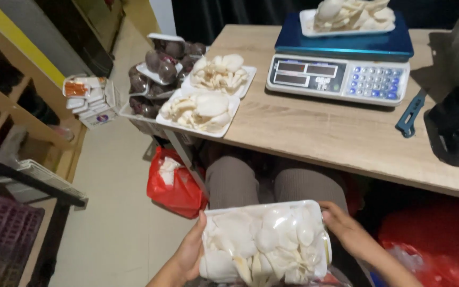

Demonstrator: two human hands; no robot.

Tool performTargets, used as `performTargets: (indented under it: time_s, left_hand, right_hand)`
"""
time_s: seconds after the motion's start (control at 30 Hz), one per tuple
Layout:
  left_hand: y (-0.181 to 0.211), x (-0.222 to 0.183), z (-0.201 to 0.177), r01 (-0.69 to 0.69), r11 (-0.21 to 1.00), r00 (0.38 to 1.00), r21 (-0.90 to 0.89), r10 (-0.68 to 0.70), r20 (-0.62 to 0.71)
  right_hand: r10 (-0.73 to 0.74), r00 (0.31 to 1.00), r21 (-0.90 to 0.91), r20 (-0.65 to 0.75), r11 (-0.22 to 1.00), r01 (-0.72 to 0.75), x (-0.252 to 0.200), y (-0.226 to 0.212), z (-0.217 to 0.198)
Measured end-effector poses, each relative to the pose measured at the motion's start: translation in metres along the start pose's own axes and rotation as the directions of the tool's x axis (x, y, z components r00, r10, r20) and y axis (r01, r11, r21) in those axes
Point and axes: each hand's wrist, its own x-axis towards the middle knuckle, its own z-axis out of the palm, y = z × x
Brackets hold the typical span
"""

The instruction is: The person weighs white mushrooms on a digital scale, places them onto a white tray, and then wraps the tray with plastic film and seals it with tape.

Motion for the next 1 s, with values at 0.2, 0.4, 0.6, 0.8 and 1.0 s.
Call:
performTargets:
  time_s: [0.2, 0.4, 0.6, 0.8, 1.0]
  left_hand:
    - [0.017, 0.003, 0.010, 0.050, 0.995, 0.997, -0.083, -0.046, 0.055]
    - [0.046, -0.005, 0.047, -0.168, 0.985, 0.981, -0.039, 0.171, 0.091]
    - [0.031, 0.013, 0.049, 0.029, 0.999, 0.998, 0.023, -0.030, 0.049]
    - [0.020, 0.015, 0.022, 0.357, 0.918, 0.934, 0.175, -0.345, -0.095]
    - [0.015, 0.005, 0.032, 0.391, 0.906, 0.903, 0.163, -0.344, -0.258]
  right_hand:
    - [0.147, 0.978, 0.677, -0.147, 0.736, -0.009, 0.008, -0.008, 0.054]
    - [0.409, 0.912, 0.754, 0.022, 0.592, -0.283, 0.009, -0.142, 0.042]
    - [0.365, 0.929, 0.859, 0.057, 0.456, -0.231, 0.079, 0.013, -0.025]
    - [0.438, 0.823, 0.870, 0.360, 0.161, -0.466, 0.079, -0.035, -0.048]
    - [0.111, 0.928, 0.852, 0.355, 0.370, -0.370, 0.039, -0.062, -0.051]
